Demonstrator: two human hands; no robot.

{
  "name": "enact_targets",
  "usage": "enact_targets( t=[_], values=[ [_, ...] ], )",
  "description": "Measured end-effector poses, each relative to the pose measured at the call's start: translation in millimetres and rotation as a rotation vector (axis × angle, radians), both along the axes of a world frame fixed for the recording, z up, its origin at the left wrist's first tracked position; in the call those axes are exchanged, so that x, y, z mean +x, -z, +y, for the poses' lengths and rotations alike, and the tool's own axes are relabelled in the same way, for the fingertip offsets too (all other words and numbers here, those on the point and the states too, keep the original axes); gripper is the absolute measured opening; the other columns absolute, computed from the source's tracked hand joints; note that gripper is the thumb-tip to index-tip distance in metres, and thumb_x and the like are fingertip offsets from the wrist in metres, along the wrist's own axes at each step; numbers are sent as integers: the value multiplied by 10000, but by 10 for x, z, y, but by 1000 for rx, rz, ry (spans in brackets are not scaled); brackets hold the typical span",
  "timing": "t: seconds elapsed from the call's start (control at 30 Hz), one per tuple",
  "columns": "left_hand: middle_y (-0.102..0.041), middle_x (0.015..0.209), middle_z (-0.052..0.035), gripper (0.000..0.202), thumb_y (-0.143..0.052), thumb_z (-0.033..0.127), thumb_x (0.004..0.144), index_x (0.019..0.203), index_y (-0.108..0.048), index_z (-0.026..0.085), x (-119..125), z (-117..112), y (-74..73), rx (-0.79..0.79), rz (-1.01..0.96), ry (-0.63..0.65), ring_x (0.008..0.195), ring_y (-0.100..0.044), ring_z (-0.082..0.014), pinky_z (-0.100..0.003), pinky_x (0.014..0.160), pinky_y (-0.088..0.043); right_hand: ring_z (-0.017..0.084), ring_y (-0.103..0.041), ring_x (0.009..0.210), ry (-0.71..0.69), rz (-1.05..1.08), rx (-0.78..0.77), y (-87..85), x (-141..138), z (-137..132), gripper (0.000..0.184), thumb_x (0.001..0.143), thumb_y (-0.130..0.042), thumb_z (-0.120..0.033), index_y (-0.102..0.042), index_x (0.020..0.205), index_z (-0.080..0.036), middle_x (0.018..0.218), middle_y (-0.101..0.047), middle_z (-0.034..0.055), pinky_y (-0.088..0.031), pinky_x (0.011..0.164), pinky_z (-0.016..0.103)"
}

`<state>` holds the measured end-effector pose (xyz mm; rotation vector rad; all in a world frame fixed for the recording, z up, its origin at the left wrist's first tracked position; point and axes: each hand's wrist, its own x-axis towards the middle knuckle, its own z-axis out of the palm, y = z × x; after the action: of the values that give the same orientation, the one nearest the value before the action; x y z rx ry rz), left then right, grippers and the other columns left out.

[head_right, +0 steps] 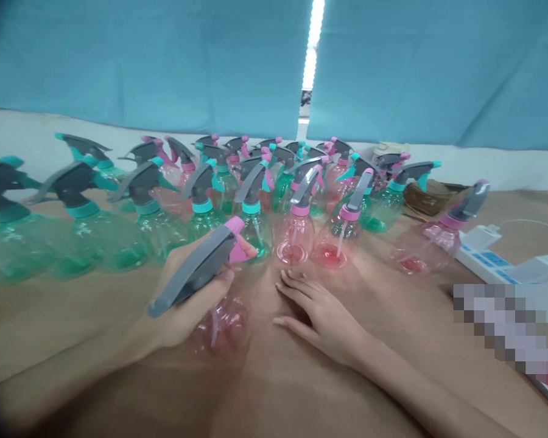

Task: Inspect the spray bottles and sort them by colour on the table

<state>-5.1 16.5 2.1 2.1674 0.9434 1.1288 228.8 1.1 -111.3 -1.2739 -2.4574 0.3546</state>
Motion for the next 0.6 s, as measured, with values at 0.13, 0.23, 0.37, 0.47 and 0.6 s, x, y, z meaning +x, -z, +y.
enact_targets(
  t=[0.13,0.23,0.37,0.47,0.6],
  values=[
    [-379,606,65,182,-473,100,657,671,-339,221,-9,5,-8,55,-38,33,537,-334,-104,-248,508,-315,279,-375,1391,-5,-5,0,-9,4,0,588,957,-460,-526,-473,1415,-158,1489,-435,112,-345,1123,537],
    [-392,617,61,142,-465,101,657,679,-379,212,-18,14,12,54,-38,40,541,-348,-106,-255,515,-313,279,-381,1387,-12,-3,4,-17,-2,1,582,960,-454,-524,-485,1405,-150,1482,-442,120,-346,1121,537],
    [-437,635,49,70,-467,136,684,721,-491,190,-32,26,38,32,-31,51,539,-364,-112,-264,513,-326,273,-388,1384,-6,-3,1,-16,-10,0,574,959,-457,-523,-487,1404,-161,1483,-443,115,-342,1125,527],
    [-420,634,53,56,-476,154,715,733,-513,192,-27,14,29,28,-33,62,548,-357,-114,-266,522,-335,276,-383,1386,-1,7,-7,-16,-11,-4,578,953,-474,-520,-480,1411,-168,1485,-442,111,-337,1127,532],
    [-406,631,63,101,-496,155,778,726,-439,220,6,-26,2,-51,-26,-44,553,-375,-113,-264,546,-353,282,-380,1387,-2,23,-19,-25,-13,-8,569,951,-484,-512,-483,1412,-179,1482,-448,109,-333,1129,537]
  ],
)
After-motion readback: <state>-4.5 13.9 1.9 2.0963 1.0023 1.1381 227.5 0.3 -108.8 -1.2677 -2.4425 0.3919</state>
